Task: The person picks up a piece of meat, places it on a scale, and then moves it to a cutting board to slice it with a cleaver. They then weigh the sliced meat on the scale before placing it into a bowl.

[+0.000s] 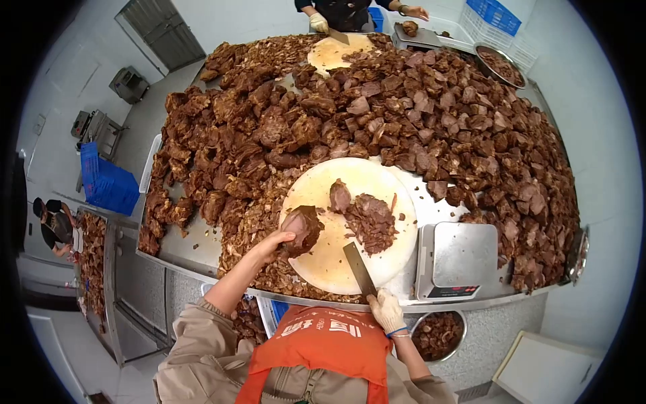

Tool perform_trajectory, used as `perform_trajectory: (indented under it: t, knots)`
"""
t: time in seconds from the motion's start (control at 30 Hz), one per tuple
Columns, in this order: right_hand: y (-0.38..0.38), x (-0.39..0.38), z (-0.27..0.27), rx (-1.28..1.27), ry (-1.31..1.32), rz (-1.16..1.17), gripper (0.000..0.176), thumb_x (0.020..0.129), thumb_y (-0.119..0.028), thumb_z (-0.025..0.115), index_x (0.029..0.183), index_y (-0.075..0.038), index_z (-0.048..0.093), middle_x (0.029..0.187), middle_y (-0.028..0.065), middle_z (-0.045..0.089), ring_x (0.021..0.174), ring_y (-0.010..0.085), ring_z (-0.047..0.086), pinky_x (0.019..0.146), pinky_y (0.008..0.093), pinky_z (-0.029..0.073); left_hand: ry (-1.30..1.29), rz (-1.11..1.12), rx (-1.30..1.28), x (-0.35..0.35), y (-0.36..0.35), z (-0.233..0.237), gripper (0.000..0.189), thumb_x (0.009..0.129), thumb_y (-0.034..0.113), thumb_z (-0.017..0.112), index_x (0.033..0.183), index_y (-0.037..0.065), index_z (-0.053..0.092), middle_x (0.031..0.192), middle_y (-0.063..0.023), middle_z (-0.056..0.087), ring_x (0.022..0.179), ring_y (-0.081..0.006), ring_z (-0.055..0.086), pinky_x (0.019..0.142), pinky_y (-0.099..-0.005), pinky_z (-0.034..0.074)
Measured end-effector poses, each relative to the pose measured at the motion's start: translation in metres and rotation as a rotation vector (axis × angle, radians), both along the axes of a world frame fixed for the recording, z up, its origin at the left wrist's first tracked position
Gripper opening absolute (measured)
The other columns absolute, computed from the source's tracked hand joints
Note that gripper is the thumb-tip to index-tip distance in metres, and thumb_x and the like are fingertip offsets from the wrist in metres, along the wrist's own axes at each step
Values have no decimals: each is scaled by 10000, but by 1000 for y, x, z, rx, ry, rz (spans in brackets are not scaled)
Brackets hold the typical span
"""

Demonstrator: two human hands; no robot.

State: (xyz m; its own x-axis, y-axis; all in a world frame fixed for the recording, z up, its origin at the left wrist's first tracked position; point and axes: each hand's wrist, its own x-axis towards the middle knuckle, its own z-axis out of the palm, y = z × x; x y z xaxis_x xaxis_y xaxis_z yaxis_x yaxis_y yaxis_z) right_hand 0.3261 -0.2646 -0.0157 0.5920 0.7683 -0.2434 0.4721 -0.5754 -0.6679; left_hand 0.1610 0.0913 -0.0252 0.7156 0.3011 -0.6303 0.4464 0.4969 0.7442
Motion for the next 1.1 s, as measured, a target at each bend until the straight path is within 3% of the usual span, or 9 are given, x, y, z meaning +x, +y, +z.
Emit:
perform_trajectory:
  t: [0.03, 0.1, 0.33, 0.5, 0.57, 0.63, 0.8, 1.03, 1.1]
  knots:
    - [-4, 0, -1, 13, 8, 10, 299, 866, -268, 637, 794, 20, 605, 785, 278, 624, 770, 453, 627, 686, 495, 489, 143, -57, -114, 24, -13, 72, 750, 854, 455, 691, 1399, 0, 448, 1312, -188, 574, 1153, -256, 600, 994, -384, 500]
    - [-8, -4, 2, 2, -5, 11, 263, 872, -236, 627, 793, 11, 581, 788, 261, 609, 769, 452, 612, 698, 495, 487, -214, -7, -314, 62, -35, 62, 734, 881, 487, 660, 1397, 9, 451, 1341, -186, 554, 1163, -253, 603, 984, -383, 517]
    - [-24, -13, 0, 132, -34, 6, 197, 868, -188, 618, 827, 1, 583, 841, 231, 615, 832, 415, 618, 769, 485, 498, -258, -398, -443, 228, -145, 85, 632, 979, 438, 548, 1455, 48, 400, 1400, -127, 511, 1250, -240, 528, 1052, -378, 443]
    - [-41, -10, -9, 89, -6, -25, 267, 913, -244, 559, 929, 21, 588, 936, 244, 615, 897, 420, 621, 797, 478, 501, -182, -739, 439, 299, -222, 90, 663, 954, 485, 557, 1338, -53, 507, 1286, -204, 582, 1124, -255, 590, 959, -349, 457]
    - [-46, -10, -14, 108, -23, -17, 266, 913, -245, 559, 925, 20, 583, 937, 241, 620, 878, 419, 625, 776, 473, 511, -277, -758, 488, 316, -236, 60, 645, 953, 501, 530, 1308, -37, 548, 1291, -228, 559, 1173, -307, 547, 1002, -377, 422]
    - [-47, -9, -8, 82, 1, -51, 270, 912, -253, 564, 918, 17, 581, 930, 239, 622, 863, 420, 626, 763, 466, 517, -304, -758, 671, 327, -238, 35, 634, 960, 526, 495, 1303, -2, 570, 1329, -231, 509, 1222, -348, 485, 1048, -411, 376]
    - [-49, -7, -18, 91, -6, -22, 262, 908, -255, 569, 932, 6, 581, 922, 217, 626, 877, 406, 633, 769, 464, 518, -242, -494, 690, 315, -200, 120, 545, 1008, 470, 443, 1309, 35, 572, 1399, -213, 466, 1308, -308, 441, 1073, -429, 378]
    - [-44, -5, -18, 162, -75, -3, 204, 883, -212, 557, 830, -16, 580, 829, 177, 619, 774, 376, 651, 670, 466, 534, -426, -278, 914, 297, -157, 98, 322, 984, 293, 574, 1156, 28, 636, 1101, -96, 607, 1026, -182, 573, 858, -311, 467]
    - [-41, -4, -19, 194, -43, 5, 207, 890, -216, 553, 837, -18, 582, 838, 185, 623, 776, 385, 654, 672, 469, 538, -356, -284, 731, 298, -157, 84, 295, 971, 259, 597, 1141, 21, 638, 1096, -95, 610, 1031, -183, 571, 842, -310, 469]
